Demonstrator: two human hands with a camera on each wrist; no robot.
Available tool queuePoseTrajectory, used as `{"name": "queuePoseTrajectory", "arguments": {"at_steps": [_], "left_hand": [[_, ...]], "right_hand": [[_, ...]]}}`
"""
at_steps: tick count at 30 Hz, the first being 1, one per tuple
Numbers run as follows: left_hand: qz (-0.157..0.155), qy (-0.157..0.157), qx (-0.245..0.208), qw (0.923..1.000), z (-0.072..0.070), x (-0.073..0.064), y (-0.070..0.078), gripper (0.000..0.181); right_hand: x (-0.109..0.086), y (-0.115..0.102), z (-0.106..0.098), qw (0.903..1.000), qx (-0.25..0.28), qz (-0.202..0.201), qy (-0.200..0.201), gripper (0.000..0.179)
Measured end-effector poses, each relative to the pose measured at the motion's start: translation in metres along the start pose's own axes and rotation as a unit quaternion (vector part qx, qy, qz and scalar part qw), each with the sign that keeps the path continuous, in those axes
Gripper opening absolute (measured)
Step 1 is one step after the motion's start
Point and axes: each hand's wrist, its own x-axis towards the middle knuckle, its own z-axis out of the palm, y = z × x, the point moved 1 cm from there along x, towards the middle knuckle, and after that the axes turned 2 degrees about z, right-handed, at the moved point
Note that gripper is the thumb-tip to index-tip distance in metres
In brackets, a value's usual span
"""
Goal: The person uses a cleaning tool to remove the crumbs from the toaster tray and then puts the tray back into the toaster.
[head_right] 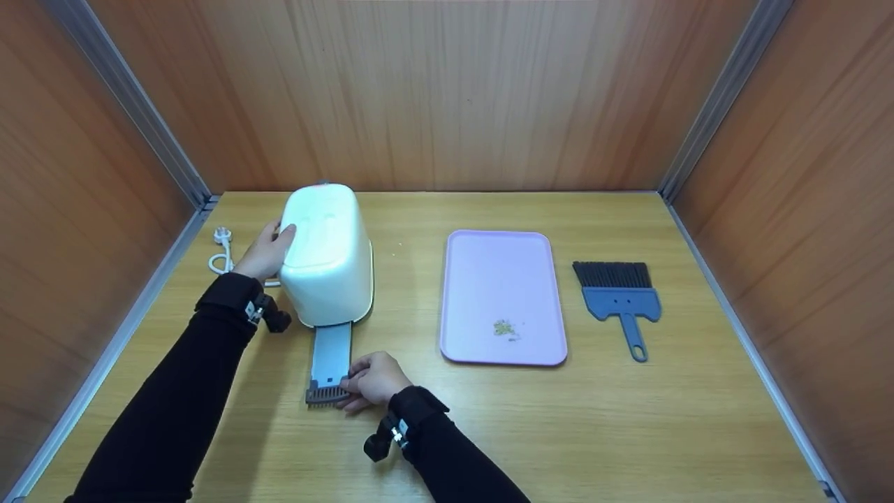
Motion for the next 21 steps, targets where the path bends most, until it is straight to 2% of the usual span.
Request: {"name": "queuePoseTrajectory", "arguments": {"at_steps": [7,21], "left_hand": [[0.008,0.007,0.009,0.9999,0.003,0.0,0.0,0.072],[-0.005,0.007,0.002,1.0,0.006,0.002,0.002,0.073]], "right_hand": [[0.004,-0.004,-0.003,0.9998,0.002,-0.015,0.013,0.023],[0.022,-0.015,-0.004,0.995,0.047,-0.012,0.088,0.025]]}}
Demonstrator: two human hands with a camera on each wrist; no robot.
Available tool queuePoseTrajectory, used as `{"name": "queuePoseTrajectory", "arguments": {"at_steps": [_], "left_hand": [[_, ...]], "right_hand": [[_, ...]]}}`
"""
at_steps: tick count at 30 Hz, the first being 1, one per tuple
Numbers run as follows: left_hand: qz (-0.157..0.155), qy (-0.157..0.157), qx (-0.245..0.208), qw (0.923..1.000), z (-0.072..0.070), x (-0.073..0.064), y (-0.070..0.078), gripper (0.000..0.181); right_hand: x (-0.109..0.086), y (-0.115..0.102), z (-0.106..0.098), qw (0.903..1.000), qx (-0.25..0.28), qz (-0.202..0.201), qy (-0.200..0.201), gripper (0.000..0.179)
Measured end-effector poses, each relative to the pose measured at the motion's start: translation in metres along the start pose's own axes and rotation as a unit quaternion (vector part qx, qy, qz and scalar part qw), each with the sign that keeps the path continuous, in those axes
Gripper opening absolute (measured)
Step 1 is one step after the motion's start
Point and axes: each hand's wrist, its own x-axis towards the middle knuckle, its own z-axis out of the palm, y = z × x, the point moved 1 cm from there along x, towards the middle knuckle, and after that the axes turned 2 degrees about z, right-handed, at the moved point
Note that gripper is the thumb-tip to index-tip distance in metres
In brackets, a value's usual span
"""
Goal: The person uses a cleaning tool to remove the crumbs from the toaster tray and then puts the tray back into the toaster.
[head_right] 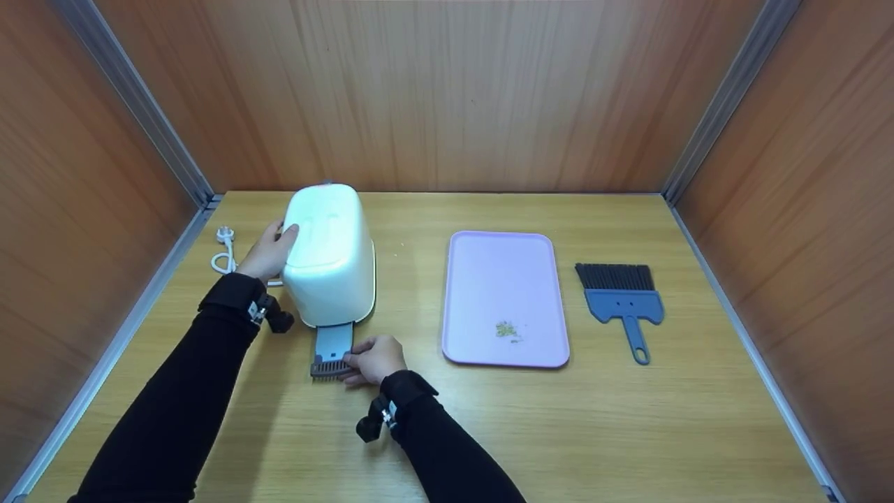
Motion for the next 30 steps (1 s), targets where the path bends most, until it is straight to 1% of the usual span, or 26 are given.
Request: {"name": "queuePoseTrajectory", "arguments": {"at_steps": [9,13,18,24,30], "left_hand": [[-0.003,-0.005,0.0,1.0,-0.001,-0.001,-0.003,0.072],[0.003,0.0,0.009,1.0,-0.002,0.0,-0.005,0.072],[0.0,0.003,0.01,0.9999,-0.003,0.002,-0.008,0.072],[-0.006,0.002,0.013,0.9999,-0.003,0.002,-0.013,0.072],[0.002,0.002,0.001,1.0,-0.002,-0.001,-0.013,0.072]], "right_hand": [[0.011,-0.006,0.003,0.9983,-0.007,-0.024,0.052,0.019],[0.015,-0.008,0.006,0.9975,0.0,-0.028,0.064,0.019],[0.019,-0.01,0.01,0.9962,0.0,-0.04,0.078,0.017],[0.025,-0.011,0.014,0.9948,-0.021,-0.03,0.095,0.013],[0.033,-0.012,0.012,0.9931,-0.012,-0.029,0.113,0.011]]}}
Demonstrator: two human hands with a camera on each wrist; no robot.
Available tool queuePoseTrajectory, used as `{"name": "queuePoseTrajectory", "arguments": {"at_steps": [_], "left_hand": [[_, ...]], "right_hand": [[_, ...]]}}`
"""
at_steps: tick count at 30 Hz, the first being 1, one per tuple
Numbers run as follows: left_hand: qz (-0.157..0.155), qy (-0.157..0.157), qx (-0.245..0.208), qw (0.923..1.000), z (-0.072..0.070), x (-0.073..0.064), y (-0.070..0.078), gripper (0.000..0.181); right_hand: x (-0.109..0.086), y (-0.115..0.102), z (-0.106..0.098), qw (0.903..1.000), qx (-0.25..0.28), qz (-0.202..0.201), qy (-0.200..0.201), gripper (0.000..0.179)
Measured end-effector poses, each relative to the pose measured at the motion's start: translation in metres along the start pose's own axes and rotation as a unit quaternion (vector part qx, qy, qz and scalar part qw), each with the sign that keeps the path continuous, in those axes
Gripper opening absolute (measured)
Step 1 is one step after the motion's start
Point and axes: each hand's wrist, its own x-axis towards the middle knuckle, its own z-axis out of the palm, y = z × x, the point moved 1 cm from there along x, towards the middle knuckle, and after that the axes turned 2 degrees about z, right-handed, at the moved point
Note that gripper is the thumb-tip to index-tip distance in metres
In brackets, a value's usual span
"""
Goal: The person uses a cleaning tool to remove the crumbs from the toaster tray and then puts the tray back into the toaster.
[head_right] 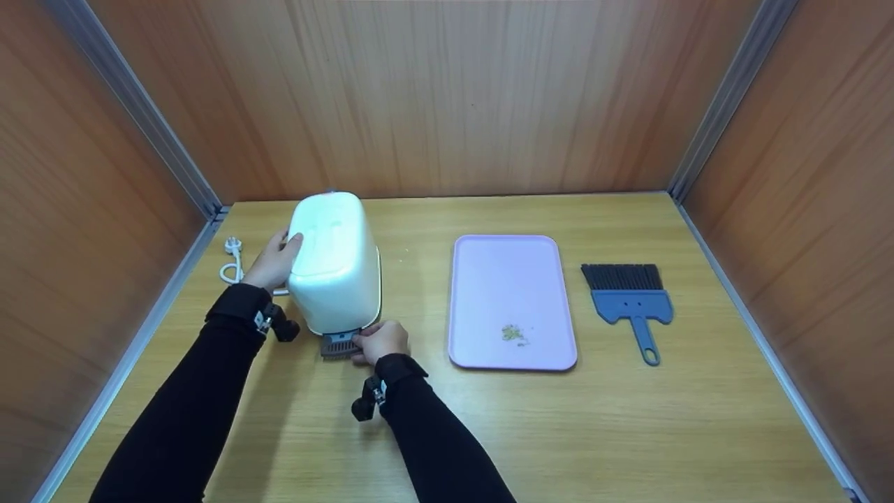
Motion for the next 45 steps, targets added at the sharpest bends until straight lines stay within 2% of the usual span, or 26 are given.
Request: {"name": "queuePoseTrajectory", "arguments": {"at_steps": [5,11,15,21,27,32,36,38,40,43,45], "left_hand": [[0.0,-0.003,-0.003,1.0,0.0,-0.002,0.0,0.072],[0.004,0.004,-0.007,1.0,-0.002,-0.005,-0.004,0.072],[0.013,-0.002,-0.014,0.9998,-0.001,-0.004,-0.006,0.072],[0.002,-0.013,-0.015,0.9998,0.002,-0.005,-0.007,0.073],[0.001,-0.013,-0.006,0.9999,-0.002,-0.003,-0.004,0.073],[0.005,-0.01,-0.003,0.9999,-0.005,-0.001,-0.003,0.073],[0.004,-0.006,-0.004,1.0,-0.005,-0.001,-0.004,0.073],[0.003,-0.005,-0.006,1.0,-0.005,-0.002,-0.004,0.073],[0.006,-0.005,-0.012,0.9999,-0.005,-0.003,-0.004,0.073],[0.014,-0.002,-0.021,0.9997,-0.004,-0.003,-0.004,0.072],[0.02,0.002,-0.025,0.9995,-0.005,-0.002,-0.004,0.071]], "right_hand": [[0.004,0.003,0.003,0.9997,0.016,0.004,0.02,0.015],[0.013,0.007,0.011,0.9974,0.052,-0.002,0.05,0.046],[0.018,0.008,0.011,0.9963,0.055,-0.013,0.065,0.062],[0.013,0.009,0.009,0.9958,0.062,-0.031,0.059,0.059],[0.009,0.004,0.007,0.9949,0.087,-0.039,0.033,0.06],[0.008,-0.004,0.0,0.9979,0.033,-0.055,0.01,0.068],[0.005,-0.013,-0.011,0.9951,-0.064,-0.074,-0.01,0.076],[0.003,-0.018,-0.017,0.986,-0.132,-0.101,-0.011,0.076],[0.001,-0.023,-0.021,0.967,-0.214,-0.139,-0.003,0.076],[-0.002,-0.028,-0.024,0.9225,-0.323,-0.211,0.016,0.08],[-0.003,-0.03,-0.023,0.8956,-0.369,-0.247,0.024,0.09]]}}
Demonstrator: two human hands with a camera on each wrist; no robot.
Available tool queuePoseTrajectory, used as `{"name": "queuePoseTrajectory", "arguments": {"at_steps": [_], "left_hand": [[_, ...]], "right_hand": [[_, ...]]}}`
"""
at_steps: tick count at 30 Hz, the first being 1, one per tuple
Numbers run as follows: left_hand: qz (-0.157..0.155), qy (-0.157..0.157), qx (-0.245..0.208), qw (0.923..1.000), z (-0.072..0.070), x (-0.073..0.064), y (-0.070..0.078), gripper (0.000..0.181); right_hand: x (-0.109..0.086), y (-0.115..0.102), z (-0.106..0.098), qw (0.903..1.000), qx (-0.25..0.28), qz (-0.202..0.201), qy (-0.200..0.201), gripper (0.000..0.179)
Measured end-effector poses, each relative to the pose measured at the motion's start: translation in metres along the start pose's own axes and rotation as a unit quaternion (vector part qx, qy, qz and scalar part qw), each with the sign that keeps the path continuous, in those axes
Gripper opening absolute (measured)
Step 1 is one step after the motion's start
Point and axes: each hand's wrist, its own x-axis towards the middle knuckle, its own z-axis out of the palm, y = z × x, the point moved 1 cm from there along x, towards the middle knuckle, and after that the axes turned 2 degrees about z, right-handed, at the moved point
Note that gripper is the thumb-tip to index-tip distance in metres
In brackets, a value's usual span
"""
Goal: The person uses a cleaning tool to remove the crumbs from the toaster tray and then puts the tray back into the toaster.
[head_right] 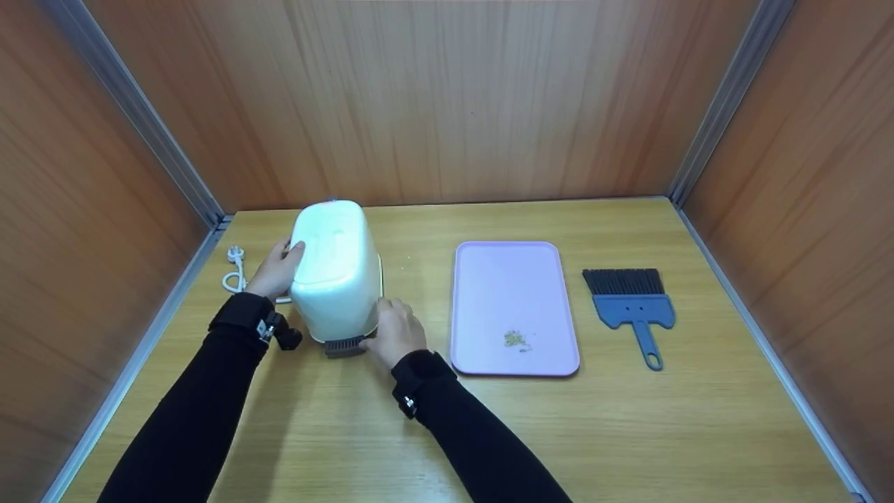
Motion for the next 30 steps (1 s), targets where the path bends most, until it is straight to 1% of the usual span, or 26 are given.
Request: {"name": "queuePoseTrajectory", "arguments": {"at_steps": [1,3,6,10,13,17,24,30], "left_hand": [[0.001,0.002,-0.001,1.0,0.0,0.001,0.0,0.071],[0.0,0.005,-0.001,1.0,0.0,0.001,-0.001,0.071],[-0.007,0.004,-0.001,1.0,0.001,0.0,-0.003,0.072],[-0.011,0.002,-0.003,0.9999,0.004,-0.001,-0.003,0.072],[-0.012,0.0,-0.007,0.9999,0.006,-0.002,-0.002,0.071],[-0.014,-0.004,-0.011,0.9998,0.007,-0.002,0.001,0.071],[-0.009,0.0,-0.015,0.9998,0.008,-0.005,0.001,0.07],[0.002,0.004,-0.01,0.9999,0.008,-0.002,0.001,0.07]], "right_hand": [[0.0,-0.001,0.001,0.9998,-0.015,-0.013,0.002,0.097],[-0.001,-0.003,0.004,0.9994,-0.026,-0.023,0.005,0.111],[-0.002,-0.003,0.013,0.9997,-0.02,-0.011,0.008,0.128],[-0.002,-0.001,0.026,0.9997,0.003,0.002,0.025,0.139],[-0.001,0.001,0.033,0.9991,0.006,-0.008,0.041,0.14],[-0.002,0.001,0.039,0.9987,0.002,-0.015,0.05,0.139],[-0.002,0.002,0.043,0.9975,0.007,-0.02,0.067,0.134],[0.0,0.003,0.044,0.997,0.004,-0.033,0.07,0.127]]}}
